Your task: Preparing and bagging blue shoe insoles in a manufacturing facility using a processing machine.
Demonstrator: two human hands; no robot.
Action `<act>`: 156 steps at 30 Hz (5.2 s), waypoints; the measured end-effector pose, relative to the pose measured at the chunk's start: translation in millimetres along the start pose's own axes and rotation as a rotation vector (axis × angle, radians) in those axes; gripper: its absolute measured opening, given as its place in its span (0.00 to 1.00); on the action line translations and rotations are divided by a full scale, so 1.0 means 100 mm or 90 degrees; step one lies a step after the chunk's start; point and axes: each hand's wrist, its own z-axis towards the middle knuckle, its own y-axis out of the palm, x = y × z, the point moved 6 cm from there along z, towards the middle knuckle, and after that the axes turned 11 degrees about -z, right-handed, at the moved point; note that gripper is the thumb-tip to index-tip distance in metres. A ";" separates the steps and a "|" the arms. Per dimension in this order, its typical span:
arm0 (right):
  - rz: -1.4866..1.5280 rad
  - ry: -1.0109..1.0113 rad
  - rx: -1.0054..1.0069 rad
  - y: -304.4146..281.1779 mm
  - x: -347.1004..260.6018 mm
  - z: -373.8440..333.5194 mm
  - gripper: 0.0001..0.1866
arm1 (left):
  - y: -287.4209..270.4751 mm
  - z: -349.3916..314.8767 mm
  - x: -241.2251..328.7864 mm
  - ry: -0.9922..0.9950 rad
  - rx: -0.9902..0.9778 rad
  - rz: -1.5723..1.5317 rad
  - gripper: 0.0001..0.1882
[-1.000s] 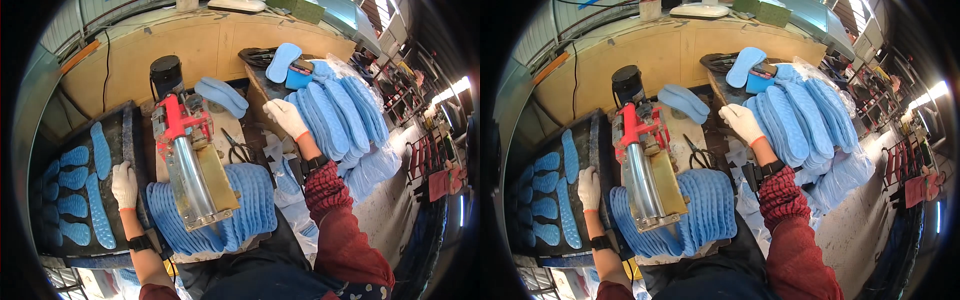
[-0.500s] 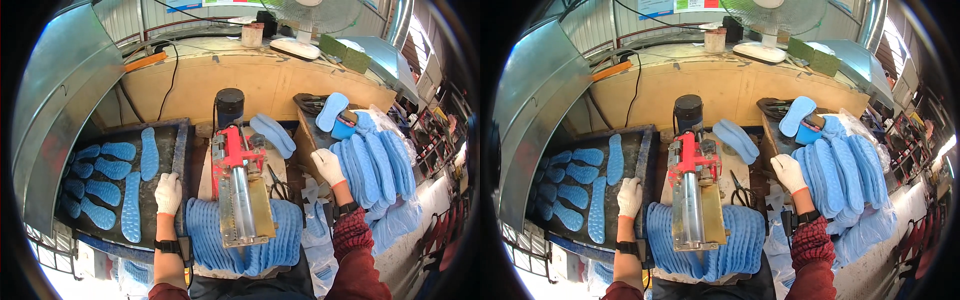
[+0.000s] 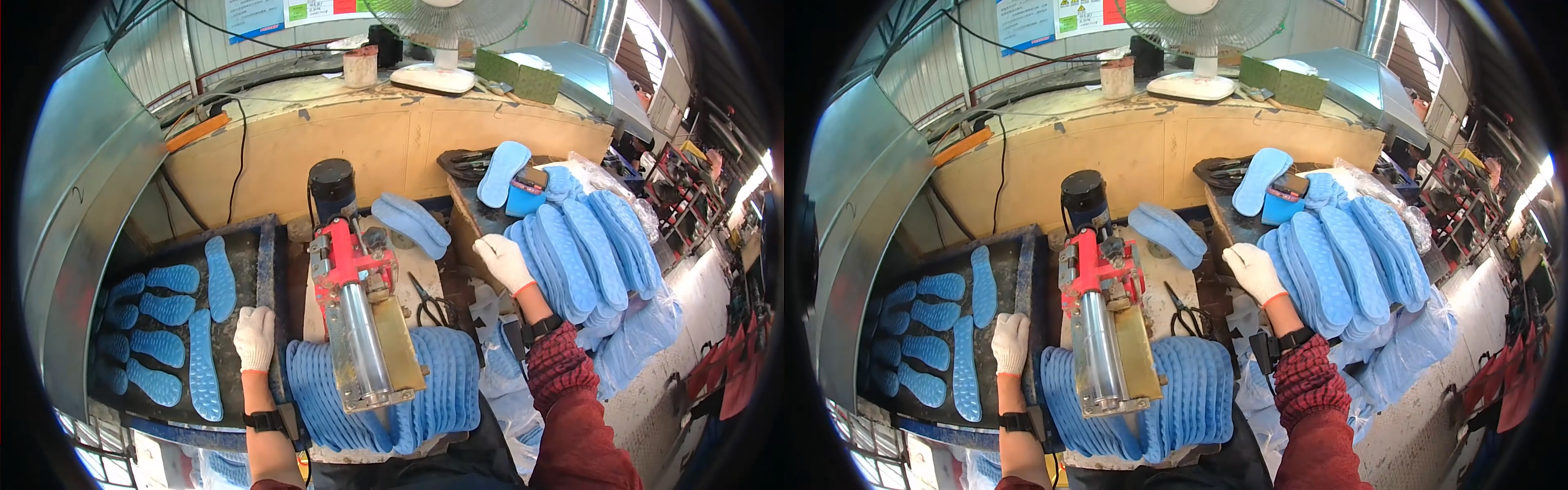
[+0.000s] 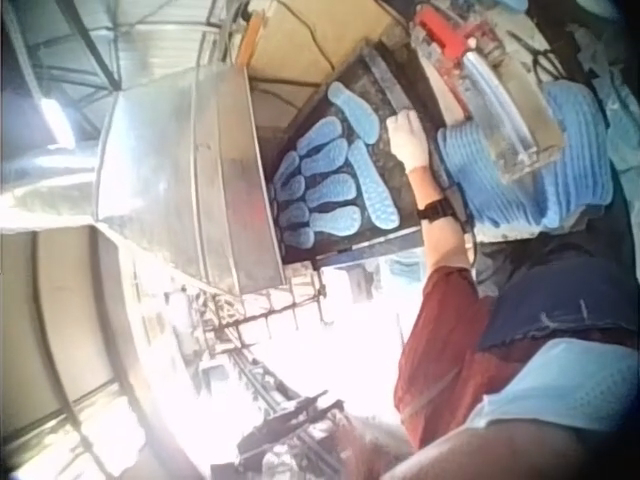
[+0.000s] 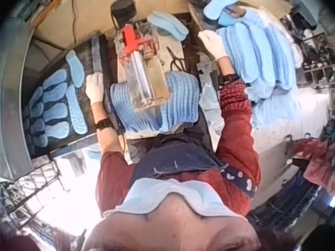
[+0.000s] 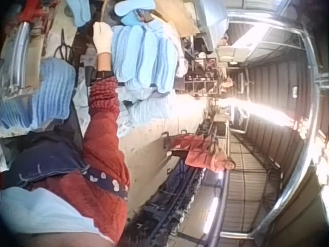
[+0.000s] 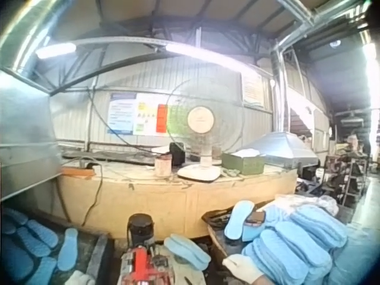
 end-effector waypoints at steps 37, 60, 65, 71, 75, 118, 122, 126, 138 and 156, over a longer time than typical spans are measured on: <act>0.100 0.090 -0.023 0.11 0.13 -0.02 0.20 | 0.06 -0.01 0.04 0.076 -0.009 0.014 0.18; 0.103 0.102 -0.047 0.14 0.16 -0.01 0.21 | -0.01 -0.06 0.09 0.089 0.015 0.078 0.17; 0.128 0.070 -0.034 0.14 0.14 -0.03 0.21 | -0.04 0.00 0.17 0.110 0.025 0.055 0.23; 0.017 -0.012 -0.003 0.08 0.09 -0.01 0.24 | 0.06 0.00 0.18 0.130 -0.011 0.073 0.20; 0.060 0.018 -0.008 0.06 0.07 -0.01 0.23 | 0.14 -0.05 0.03 0.063 -0.025 0.167 0.21; 0.041 0.073 -0.054 0.04 0.04 -0.02 0.22 | 0.09 -0.05 0.05 0.049 -0.023 0.174 0.24; 0.042 0.082 -0.062 0.06 0.07 -0.02 0.22 | 0.07 -0.06 0.04 0.047 0.030 0.128 0.23; 0.027 0.060 -0.061 0.06 0.07 -0.01 0.22 | 0.11 -0.06 0.04 0.062 -0.026 0.195 0.27; 0.047 0.072 -0.058 0.07 0.09 -0.01 0.22 | 0.06 -0.06 0.04 0.061 0.046 0.142 0.23; 0.010 0.026 -0.037 0.06 0.04 -0.01 0.19 | 0.09 -0.07 0.04 0.083 0.027 0.159 0.22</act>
